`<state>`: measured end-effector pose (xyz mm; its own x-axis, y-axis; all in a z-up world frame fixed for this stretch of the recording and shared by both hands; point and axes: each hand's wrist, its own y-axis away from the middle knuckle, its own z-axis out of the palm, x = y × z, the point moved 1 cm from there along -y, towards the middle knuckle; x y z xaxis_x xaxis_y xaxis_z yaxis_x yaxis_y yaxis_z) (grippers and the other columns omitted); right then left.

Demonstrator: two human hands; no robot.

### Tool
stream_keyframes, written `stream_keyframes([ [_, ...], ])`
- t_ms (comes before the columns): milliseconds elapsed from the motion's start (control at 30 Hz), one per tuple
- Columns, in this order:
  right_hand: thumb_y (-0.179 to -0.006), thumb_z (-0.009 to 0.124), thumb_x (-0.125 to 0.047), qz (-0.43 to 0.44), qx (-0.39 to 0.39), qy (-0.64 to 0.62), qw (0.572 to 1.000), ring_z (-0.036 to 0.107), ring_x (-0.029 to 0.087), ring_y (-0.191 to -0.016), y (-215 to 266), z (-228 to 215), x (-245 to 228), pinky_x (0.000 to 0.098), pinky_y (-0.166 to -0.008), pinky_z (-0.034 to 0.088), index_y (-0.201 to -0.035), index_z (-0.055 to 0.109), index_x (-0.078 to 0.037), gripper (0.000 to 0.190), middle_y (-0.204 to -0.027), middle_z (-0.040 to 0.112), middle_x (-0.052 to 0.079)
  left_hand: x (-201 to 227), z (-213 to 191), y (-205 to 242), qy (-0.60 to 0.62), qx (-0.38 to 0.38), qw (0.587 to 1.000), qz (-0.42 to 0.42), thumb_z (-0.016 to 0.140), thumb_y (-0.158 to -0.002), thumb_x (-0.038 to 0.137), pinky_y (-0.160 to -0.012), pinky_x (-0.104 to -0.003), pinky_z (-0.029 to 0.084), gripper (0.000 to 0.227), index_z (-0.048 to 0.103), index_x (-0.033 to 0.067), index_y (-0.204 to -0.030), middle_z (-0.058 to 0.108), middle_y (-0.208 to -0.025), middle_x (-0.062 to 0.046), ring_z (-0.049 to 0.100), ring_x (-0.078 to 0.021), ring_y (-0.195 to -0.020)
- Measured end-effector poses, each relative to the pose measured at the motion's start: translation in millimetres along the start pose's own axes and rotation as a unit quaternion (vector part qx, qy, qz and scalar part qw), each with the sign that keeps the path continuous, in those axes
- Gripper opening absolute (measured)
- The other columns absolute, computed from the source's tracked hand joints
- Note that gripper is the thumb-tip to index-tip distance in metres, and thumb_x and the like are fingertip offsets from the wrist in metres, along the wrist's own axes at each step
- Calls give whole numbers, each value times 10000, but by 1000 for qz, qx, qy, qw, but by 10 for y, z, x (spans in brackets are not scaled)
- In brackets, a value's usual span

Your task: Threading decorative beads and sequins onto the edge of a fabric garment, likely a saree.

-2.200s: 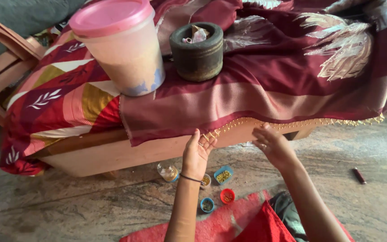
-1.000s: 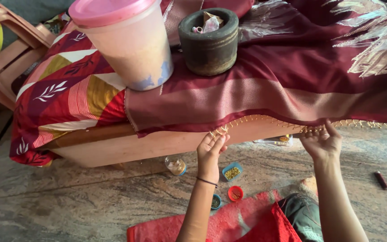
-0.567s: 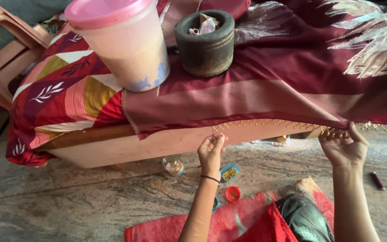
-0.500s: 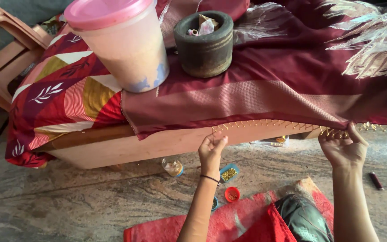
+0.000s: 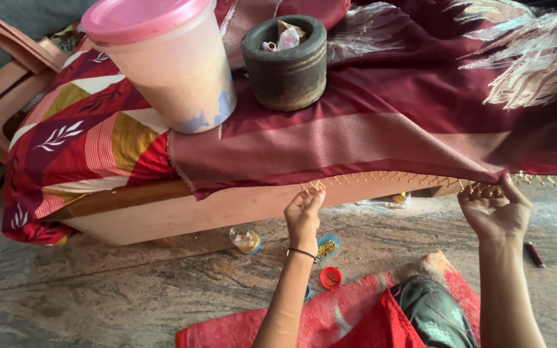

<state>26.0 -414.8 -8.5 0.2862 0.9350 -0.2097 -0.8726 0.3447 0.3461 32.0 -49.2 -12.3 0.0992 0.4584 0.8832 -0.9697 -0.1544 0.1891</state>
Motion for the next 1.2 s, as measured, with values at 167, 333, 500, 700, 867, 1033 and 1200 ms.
stream_keyframes([
  [167,-1008,699,-158,-11,4,22,1000,690,211,-1114,126,105,22,440,-1085,510,-1149,707,-84,159,-1096,740,56,13,-22,7,-13,-24,994,106,732,-973,155,-635,-163,373,141,769,20,-972,578,-754,121,464,21,-683],
  [333,-1019,689,-152,-7,-14,27,1000,684,205,-1106,21,14,-19,418,-1073,500,-1165,701,-83,162,-1116,744,65,-122,-170,-78,-55,-30,991,119,697,-996,173,-571,-194,274,198,745,-6,-925,496,-721,127,364,8,-645],
  [500,-1007,669,-161,-7,-8,42,999,690,203,-1098,-11,-68,-27,415,-1047,498,-1152,691,-71,173,-1100,746,51,-17,-164,12,-73,-41,987,137,682,-1024,180,-566,-202,251,234,707,2,-874,407,-710,130,326,8,-647],
  [700,-1032,708,-154,4,-10,17,1000,658,185,-1042,-108,-175,-79,399,-1011,505,-1139,687,-79,132,-1056,716,44,-46,-238,-13,-44,-52,987,143,700,-1024,167,-567,-196,246,234,688,21,-841,444,-738,136,338,15,-651],
  [867,-996,692,-161,-16,-1,38,999,682,201,-1101,23,-34,-37,420,-1057,502,-1147,695,-74,174,-1122,729,51,119,-182,85,-21,-16,999,26,714,-929,204,-411,-198,199,174,725,44,-996,680,-815,87,315,22,-474],
  [1033,-999,696,-145,-16,-7,34,999,675,203,-1087,43,-14,-47,415,-1062,498,-1146,703,-86,159,-1120,715,53,136,-154,82,26,-24,999,11,726,-915,197,-393,-200,211,218,711,44,-1070,712,-874,71,316,20,-443],
  [1200,-1020,718,-122,-20,2,14,1000,668,192,-1061,109,21,-30,384,-1047,535,-1167,702,-67,158,-1121,714,80,131,-91,23,55,-18,998,-2,736,-893,194,-393,-201,215,239,724,50,-1083,732,-897,77,311,19,-432],
])
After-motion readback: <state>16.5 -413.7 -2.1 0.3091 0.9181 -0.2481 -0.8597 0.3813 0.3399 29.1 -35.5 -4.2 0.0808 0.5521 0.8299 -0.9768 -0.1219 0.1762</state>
